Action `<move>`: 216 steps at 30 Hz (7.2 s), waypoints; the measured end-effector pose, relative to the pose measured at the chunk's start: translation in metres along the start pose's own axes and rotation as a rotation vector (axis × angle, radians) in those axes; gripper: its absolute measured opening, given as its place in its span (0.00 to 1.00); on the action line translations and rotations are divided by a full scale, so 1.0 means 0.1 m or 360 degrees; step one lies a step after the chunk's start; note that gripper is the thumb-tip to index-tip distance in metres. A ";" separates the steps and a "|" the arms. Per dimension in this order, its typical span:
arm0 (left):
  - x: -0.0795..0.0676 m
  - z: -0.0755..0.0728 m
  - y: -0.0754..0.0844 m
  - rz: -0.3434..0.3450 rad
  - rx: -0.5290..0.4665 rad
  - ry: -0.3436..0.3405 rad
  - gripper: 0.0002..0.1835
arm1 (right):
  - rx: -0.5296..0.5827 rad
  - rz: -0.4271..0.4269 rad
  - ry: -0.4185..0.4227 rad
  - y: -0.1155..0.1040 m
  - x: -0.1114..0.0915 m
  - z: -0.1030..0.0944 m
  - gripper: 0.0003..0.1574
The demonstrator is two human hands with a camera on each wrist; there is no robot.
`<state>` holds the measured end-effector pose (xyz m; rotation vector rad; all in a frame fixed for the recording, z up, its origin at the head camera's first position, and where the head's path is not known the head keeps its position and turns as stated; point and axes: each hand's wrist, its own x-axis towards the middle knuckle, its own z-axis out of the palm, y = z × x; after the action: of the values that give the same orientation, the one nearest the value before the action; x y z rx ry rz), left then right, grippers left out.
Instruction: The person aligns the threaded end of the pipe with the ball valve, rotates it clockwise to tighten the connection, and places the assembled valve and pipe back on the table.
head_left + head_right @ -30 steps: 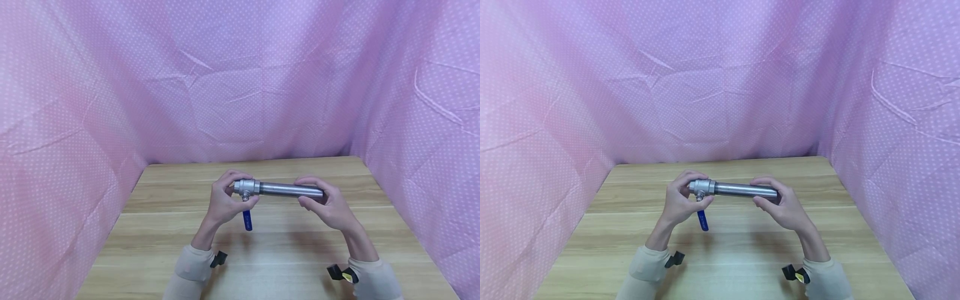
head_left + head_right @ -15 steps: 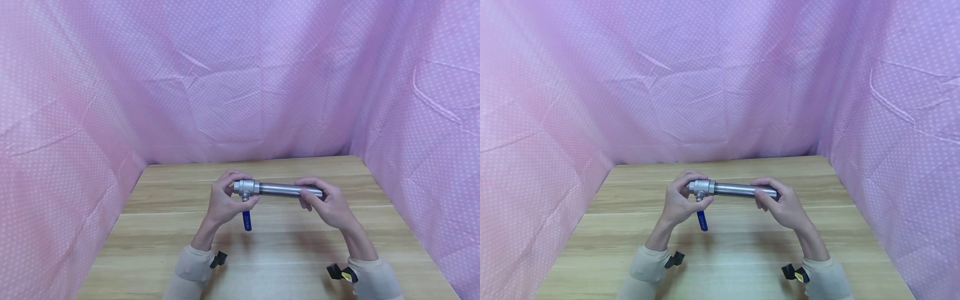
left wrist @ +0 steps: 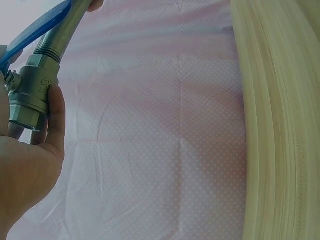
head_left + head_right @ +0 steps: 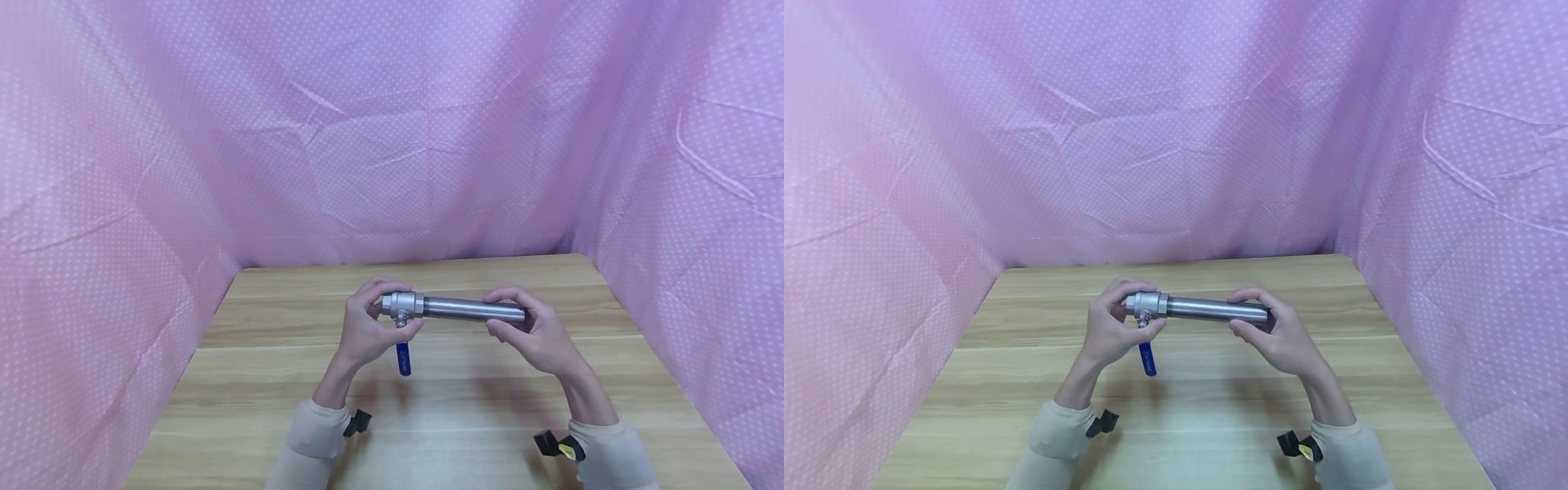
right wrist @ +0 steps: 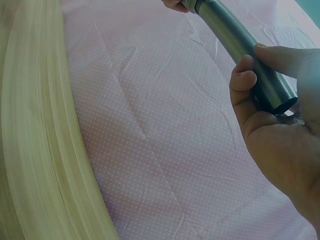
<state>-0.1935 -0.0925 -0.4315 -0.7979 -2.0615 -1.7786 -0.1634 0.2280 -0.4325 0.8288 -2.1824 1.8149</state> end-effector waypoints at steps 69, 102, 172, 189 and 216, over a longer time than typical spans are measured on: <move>-0.04 0.05 -0.03 -0.0018 0.0010 0.0019 0.28 | 0.0010 -0.0030 -0.0079 0.07 -0.03 -0.04 0.26; -0.07 0.08 -0.18 -0.0193 -0.0044 0.0004 0.27 | -0.0118 -0.0001 -0.0115 0.13 -0.03 -0.04 0.17; -0.06 0.12 -0.09 -0.0125 -0.0027 0.0085 0.26 | 0.0052 -0.0006 -0.0040 0.15 -0.03 -0.12 0.23; -0.07 0.11 -0.11 -0.0117 -0.0009 0.0080 0.27 | 0.0015 -0.0019 -0.0026 0.17 -0.04 -0.10 0.23; -0.09 0.20 -0.14 -0.0141 -0.0049 0.0084 0.25 | -0.0016 -0.0022 -0.0026 0.17 -0.04 -0.14 0.15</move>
<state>-0.1920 -0.0760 -0.4510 -0.6703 -2.0700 -1.8619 -0.1723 0.2436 -0.4457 0.8570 -2.1887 1.7955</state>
